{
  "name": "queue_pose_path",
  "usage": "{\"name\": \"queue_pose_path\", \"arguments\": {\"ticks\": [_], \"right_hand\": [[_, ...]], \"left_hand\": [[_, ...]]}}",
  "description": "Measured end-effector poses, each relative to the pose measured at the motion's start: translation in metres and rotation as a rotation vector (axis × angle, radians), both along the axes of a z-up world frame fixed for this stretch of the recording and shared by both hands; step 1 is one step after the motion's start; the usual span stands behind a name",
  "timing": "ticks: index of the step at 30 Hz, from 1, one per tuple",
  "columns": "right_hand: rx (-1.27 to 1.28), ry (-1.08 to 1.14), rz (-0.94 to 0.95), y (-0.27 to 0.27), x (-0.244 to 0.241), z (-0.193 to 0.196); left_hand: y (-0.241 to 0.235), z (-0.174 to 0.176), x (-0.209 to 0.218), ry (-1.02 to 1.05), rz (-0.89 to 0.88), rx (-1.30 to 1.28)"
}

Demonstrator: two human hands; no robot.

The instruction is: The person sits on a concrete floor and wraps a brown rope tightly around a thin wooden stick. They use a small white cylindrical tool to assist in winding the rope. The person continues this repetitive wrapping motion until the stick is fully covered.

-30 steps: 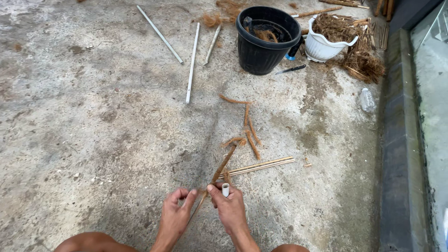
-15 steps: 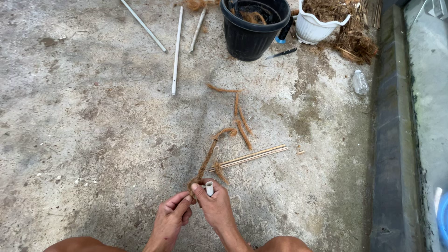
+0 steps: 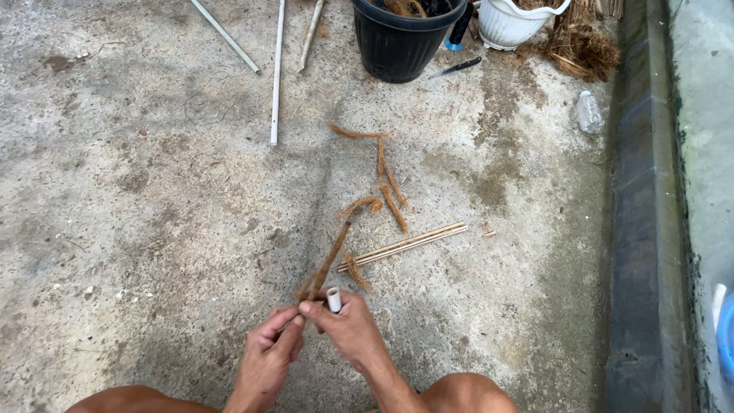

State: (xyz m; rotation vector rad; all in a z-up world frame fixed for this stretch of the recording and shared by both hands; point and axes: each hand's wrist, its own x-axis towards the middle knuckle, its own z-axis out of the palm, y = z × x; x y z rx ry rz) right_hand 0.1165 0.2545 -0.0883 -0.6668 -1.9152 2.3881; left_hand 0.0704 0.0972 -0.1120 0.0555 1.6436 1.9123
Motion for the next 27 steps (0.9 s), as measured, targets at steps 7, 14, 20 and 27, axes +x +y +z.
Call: {"name": "queue_pose_path", "arguments": {"ticks": [7,14,20,27], "right_hand": [[0.085,-0.093,-0.235,0.060,0.005,0.032],[0.016,0.079,-0.390,0.140,0.025,0.066],[-0.134,0.108,-0.410,0.151,0.035,0.052],[-0.211,0.151,-0.437,0.156,0.035,0.051]], "left_hand": [[0.053,0.051,-0.021,-0.170,-0.071,-0.141],[0.101,-0.084,-0.054,0.482,-0.223,-0.523],[0.115,-0.116,-0.067,1.314,-0.660,-0.813],[0.132,-0.095,-0.079,1.451,-0.846,-0.937]]}}
